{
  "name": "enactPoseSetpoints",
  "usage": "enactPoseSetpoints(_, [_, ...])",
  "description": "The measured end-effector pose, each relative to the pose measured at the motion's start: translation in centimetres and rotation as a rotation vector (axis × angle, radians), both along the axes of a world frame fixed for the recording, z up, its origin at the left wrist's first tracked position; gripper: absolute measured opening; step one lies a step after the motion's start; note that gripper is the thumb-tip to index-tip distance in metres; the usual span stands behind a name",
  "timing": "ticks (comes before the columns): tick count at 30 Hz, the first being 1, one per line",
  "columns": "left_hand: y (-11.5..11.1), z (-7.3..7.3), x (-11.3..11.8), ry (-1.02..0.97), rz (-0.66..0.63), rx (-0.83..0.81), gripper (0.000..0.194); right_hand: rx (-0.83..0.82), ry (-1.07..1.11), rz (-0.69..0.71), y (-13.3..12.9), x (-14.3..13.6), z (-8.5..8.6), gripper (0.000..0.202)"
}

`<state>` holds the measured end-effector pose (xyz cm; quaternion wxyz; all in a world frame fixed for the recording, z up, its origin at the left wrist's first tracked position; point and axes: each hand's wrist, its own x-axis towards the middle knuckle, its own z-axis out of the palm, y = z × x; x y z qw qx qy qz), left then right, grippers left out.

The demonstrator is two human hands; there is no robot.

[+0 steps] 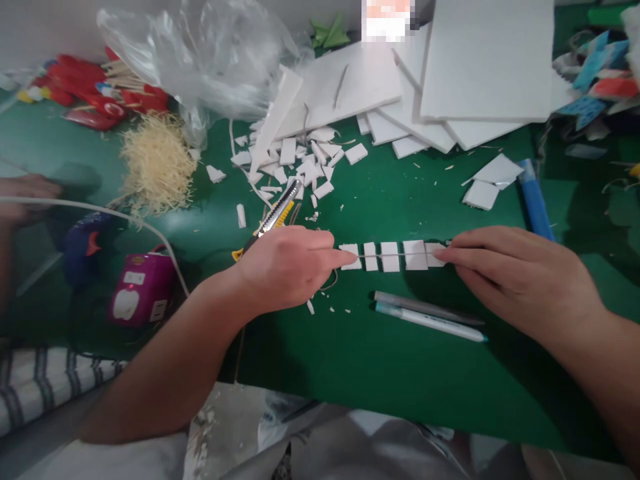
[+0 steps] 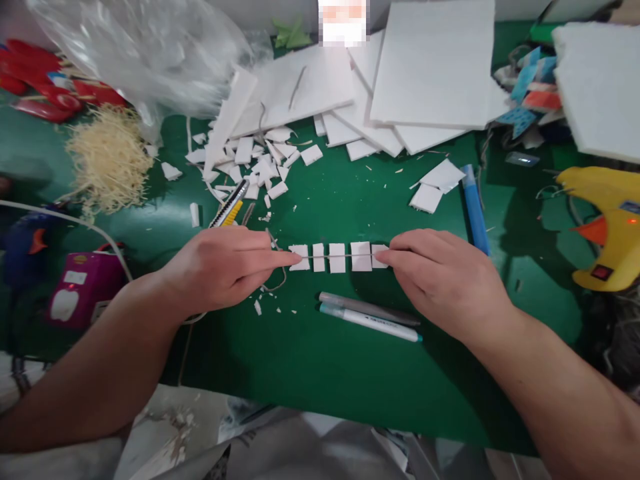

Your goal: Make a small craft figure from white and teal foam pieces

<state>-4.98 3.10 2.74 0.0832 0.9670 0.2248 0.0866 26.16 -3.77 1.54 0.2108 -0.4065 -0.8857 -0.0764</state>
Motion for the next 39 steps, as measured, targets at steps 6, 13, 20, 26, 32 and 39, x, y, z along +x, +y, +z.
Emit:
enactPoseSetpoints(6, [-0.28, 0.38, 0.22, 0.070, -0.014, 0.065, 0.042, 0.029, -0.011, 0.000, 0.17, -0.07, -0.24, 0.015])
enactPoseSetpoints(13, [-0.50, 0.27, 0.29, 0.147, -0.001, 0.083, 0.039, 0.056, -0.061, 0.007, 0.40, -0.03, -0.31, 0.014])
enactPoseSetpoints(20, [-0.61, 0.09, 0.60, 0.166, 0.011, 0.091, 0.039, 0.058, -0.059, 0.005, 0.23, -0.12, -0.35, 0.015])
enactPoseSetpoints(26, [-0.59, 0.03, 0.42, 0.064, 0.029, 0.071, 0.040, 0.046, -0.083, -0.006, 0.19, -0.14, -0.09, 0.015])
enactPoseSetpoints(32, [-0.53, -0.29, 0.33, 0.051, 0.029, 0.095, 0.037, 0.088, -0.099, 0.030, 0.41, -0.11, 0.03, 0.011])
enactPoseSetpoints(39, [-0.59, -0.51, 0.39, 0.083, 0.054, 0.089, 0.036, 0.073, -0.123, 0.003, 0.51, -0.20, -0.18, 0.015])
